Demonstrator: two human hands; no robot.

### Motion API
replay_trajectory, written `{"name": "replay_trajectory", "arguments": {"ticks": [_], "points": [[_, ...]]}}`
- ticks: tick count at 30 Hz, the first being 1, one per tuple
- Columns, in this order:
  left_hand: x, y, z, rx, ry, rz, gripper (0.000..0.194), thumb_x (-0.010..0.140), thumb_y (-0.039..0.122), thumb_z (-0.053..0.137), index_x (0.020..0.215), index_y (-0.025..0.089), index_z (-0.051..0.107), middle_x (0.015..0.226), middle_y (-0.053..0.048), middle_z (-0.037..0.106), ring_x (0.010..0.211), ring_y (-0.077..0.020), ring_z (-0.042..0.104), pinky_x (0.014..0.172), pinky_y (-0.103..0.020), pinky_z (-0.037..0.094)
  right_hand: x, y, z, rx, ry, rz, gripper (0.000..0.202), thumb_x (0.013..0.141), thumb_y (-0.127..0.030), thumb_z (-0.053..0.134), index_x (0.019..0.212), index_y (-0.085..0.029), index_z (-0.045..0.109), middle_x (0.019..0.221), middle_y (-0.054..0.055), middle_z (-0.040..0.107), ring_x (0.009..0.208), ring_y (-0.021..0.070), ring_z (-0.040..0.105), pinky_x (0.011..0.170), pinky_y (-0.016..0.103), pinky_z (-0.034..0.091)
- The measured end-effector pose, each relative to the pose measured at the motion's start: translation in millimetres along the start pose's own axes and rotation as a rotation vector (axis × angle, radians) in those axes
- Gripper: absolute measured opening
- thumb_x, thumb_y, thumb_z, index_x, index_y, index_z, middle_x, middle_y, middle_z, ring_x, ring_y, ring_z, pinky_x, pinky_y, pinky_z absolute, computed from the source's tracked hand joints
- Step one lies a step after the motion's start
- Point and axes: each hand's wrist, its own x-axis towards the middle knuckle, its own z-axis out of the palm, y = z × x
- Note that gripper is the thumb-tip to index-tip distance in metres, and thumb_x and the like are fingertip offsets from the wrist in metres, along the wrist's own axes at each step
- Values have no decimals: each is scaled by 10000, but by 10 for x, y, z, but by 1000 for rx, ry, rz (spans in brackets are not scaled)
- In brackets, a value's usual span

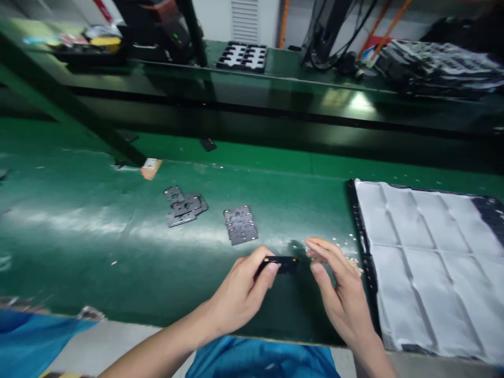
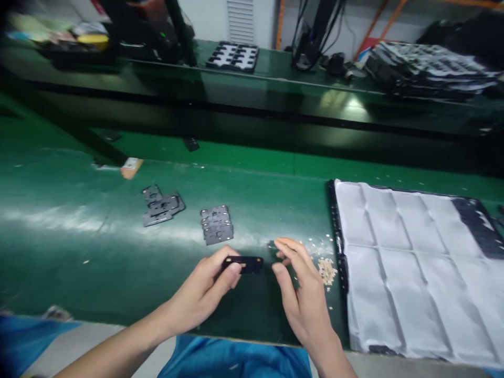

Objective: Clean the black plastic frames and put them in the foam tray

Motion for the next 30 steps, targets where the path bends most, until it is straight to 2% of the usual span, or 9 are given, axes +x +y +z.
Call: {"name": "replay_trajectory", "arguments": {"ticks": [1,3,6,14,19,23,30], "points": [[13,26,10,-26,-10,12,301,1121,400,400,915,211,512,752,14,562,660,-146,513,660,-280,375,10,-51,-1,68,-63,15,280,1068,-289,585,1322,-238,691,1141,88,744,912,204,753,810,324,626],[19,56,18,-82,-31,19,293,1123,393,385,940,207,518,745,17,561,649,-142,500,657,-277,376,20,-149,23,185,-175,26,164,1074,-288,582,1143,-231,719,874,20,730,699,157,716,653,252,583],[-11,47,21,-167,-31,31,316,1128,406,340,970,203,526,763,10,559,662,-143,492,664,-278,385,2,-258,93,236,-207,20,251,1084,-249,558,856,-228,661,626,-51,634,515,110,639,537,206,496],[-20,-86,78,-253,100,99,421,1130,430,288,829,202,474,681,12,511,588,-129,442,614,-281,354,-30,-297,158,221,-214,-82,224,1069,-194,558,868,-231,649,629,-56,644,476,94,626,513,187,489],[-3,-120,72,-265,103,116,409,1123,452,289,844,207,461,662,23,464,570,-131,396,581,-277,312,-31,-297,175,226,-218,-97,209,1064,-179,564,881,-227,652,629,-65,642,484,85,630,529,182,486],[-6,-144,79,-264,108,106,400,1122,447,282,835,215,436,657,29,434,570,-135,382,573,-276,304,-46,-313,196,247,-219,-46,244,1074,-219,559,849,-227,653,611,-67,623,481,86,612,544,195,479],[-9,-182,112,-213,118,105,337,1118,372,294,849,216,423,691,23,465,608,-139,416,615,-280,313,-84,-354,229,308,-209,84,310,1088,-283,550,802,-224,654,577,-70,585,471,82,584,554,210,446]]}}
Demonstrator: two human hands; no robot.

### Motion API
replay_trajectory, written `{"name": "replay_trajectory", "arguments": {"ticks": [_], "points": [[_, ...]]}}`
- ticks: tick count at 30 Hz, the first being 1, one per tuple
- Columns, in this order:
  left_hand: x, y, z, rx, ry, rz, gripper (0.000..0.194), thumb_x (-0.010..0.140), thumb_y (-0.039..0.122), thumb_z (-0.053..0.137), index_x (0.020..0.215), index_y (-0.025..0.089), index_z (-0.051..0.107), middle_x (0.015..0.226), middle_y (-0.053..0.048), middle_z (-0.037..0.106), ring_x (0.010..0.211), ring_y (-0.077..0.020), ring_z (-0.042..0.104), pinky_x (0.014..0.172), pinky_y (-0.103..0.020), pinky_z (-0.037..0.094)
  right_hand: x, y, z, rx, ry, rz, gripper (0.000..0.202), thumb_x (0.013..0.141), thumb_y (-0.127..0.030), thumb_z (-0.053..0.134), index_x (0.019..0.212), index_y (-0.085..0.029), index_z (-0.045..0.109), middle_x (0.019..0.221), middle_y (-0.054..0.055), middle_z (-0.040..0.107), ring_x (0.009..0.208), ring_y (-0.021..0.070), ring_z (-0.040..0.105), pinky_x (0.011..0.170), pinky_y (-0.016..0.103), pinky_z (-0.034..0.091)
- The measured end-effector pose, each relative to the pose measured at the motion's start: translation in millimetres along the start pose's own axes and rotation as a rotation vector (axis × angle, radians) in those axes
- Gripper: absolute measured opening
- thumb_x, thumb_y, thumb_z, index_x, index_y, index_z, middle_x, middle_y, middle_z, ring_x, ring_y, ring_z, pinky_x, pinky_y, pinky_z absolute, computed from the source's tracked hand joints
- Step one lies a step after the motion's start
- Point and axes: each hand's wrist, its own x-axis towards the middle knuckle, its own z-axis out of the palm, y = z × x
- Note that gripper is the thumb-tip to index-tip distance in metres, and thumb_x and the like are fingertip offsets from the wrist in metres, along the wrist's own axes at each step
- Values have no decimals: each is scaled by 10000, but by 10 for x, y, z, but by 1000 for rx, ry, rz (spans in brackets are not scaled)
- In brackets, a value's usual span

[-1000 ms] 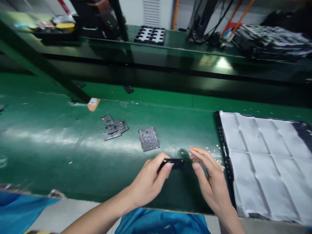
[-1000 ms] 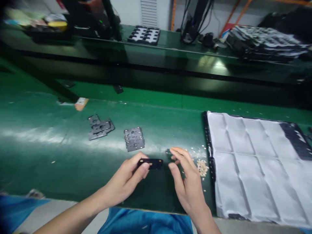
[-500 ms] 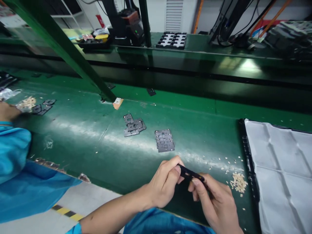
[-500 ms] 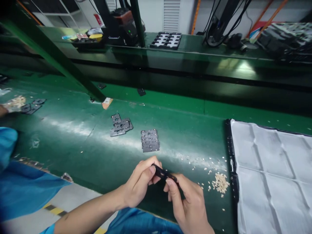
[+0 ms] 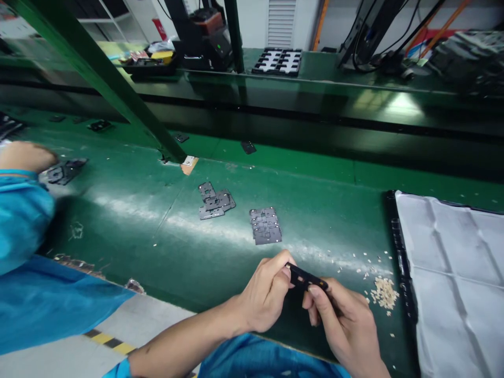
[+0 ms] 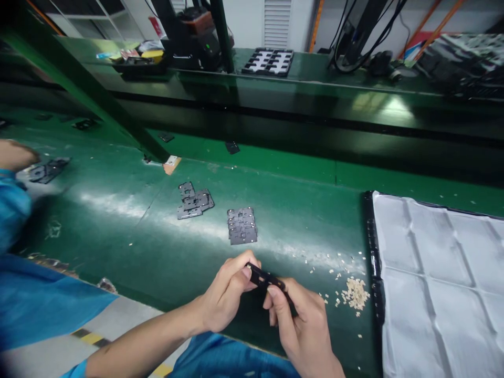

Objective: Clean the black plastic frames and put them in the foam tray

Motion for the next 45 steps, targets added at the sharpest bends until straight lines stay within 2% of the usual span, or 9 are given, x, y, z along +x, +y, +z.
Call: {"name": "replay_trajectory", "arguments": {"ticks": [7,10,13,18,26,33,40,43,45], "points": [[-16,31,-24,-73,-60,-1,360,1109,440,320,881,203,466,714,14,498,621,-138,426,613,-279,325,-11,23,-18,6,10,21,314,1087,-299,556,799,-223,654,588,-64,593,482,82,587,560,208,442],[-18,36,-18,-101,-53,13,386,1108,468,314,863,205,455,686,28,459,599,-131,399,594,-275,317,-12,28,-20,0,5,8,307,1085,-289,560,801,-220,656,590,-59,600,476,88,594,548,212,446],[-8,9,2,-81,-4,-17,368,1115,411,300,823,218,413,653,42,412,576,-129,360,578,-277,289,3,35,-14,-24,-2,-35,298,1082,-266,560,803,-219,653,590,-59,604,470,84,597,538,205,450],[3,-39,17,-47,31,-24,337,1104,349,302,808,223,403,657,36,421,588,-136,373,588,-281,292,49,45,-5,-59,-7,-147,267,1069,-199,560,817,-217,645,578,-73,595,452,64,593,523,172,453],[-1,-41,5,0,28,-39,287,1071,266,309,805,224,408,670,30,446,608,-146,407,604,-288,305,27,49,-31,-45,-14,-137,261,1070,-194,560,824,-214,645,591,-68,606,457,69,602,525,175,464],[0,-10,-8,-50,-34,8,325,1091,372,318,829,216,432,666,30,455,602,-142,401,613,-295,316,-6,90,-28,-35,12,-104,254,1069,-207,572,827,-219,648,582,-70,595,455,77,591,522,191,453],[27,9,-10,20,36,-57,400,1098,419,302,775,221,432,627,33,448,567,-138,418,577,-253,368,70,61,-23,-32,-17,-131,268,1063,-182,560,813,-210,654,589,-61,607,464,77,596,529,185,459],[-96,62,-2,100,99,-109,436,1069,470,335,753,217,496,626,14,521,559,-153,483,537,-240,407,3,-72,3,-32,-18,-61,323,1076,-213,518,783,-212,654,579,-47,607,489,95,598,555,200,471],[-175,72,-54,246,194,-159,411,1034,479,414,777,211,589,668,-2,604,592,-176,550,529,-239,445,-45,-141,61,-5,-24,-36,351,1076,-252,508,750,-216,633,589,-36,621,521,108,609,582,206,491]]}}
